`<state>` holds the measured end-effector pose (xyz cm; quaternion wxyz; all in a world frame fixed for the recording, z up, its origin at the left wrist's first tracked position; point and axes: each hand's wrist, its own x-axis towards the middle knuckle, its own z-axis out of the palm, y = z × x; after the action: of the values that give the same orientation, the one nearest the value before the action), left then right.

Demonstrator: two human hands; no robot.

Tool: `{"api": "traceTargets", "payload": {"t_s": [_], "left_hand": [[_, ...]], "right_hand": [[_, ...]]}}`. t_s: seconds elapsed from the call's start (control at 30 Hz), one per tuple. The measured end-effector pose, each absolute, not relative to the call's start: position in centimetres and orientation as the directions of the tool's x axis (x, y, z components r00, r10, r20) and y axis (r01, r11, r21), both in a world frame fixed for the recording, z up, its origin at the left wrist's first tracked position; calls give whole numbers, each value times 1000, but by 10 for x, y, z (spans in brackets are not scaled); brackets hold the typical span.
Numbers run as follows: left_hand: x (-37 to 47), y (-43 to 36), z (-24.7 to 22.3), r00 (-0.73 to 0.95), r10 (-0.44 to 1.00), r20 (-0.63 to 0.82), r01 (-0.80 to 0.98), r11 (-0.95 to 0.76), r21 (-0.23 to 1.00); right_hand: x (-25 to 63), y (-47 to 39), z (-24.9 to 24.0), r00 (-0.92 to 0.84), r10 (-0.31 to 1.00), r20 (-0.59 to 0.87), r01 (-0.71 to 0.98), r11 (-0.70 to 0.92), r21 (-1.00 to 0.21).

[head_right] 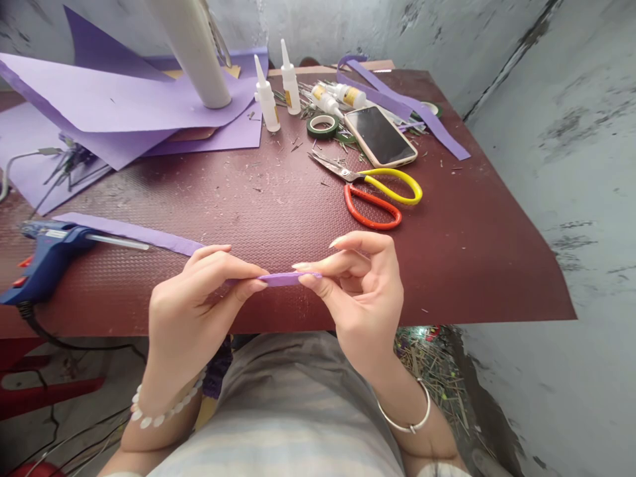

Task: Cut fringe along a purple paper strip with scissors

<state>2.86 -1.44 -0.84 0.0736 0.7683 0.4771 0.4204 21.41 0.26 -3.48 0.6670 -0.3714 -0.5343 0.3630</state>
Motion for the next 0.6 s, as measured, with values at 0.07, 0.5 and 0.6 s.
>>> {"api": "traceTargets", "payload": {"t_s": [0.07, 0.5, 0.6], "left_hand": [[29, -14, -9, 190, 789, 584, 675, -537, 507], [25, -12, -11, 158, 772, 615, 707, -523, 476], [25, -13, -10, 172, 776, 607, 699, -530, 480]], "right_hand": [[216, 3, -34, 142, 898, 415, -106, 431, -896], [220, 0, -28, 102, 964, 246, -238, 263, -935], [220, -1, -28, 142, 955, 260, -233, 288, -929]]}}
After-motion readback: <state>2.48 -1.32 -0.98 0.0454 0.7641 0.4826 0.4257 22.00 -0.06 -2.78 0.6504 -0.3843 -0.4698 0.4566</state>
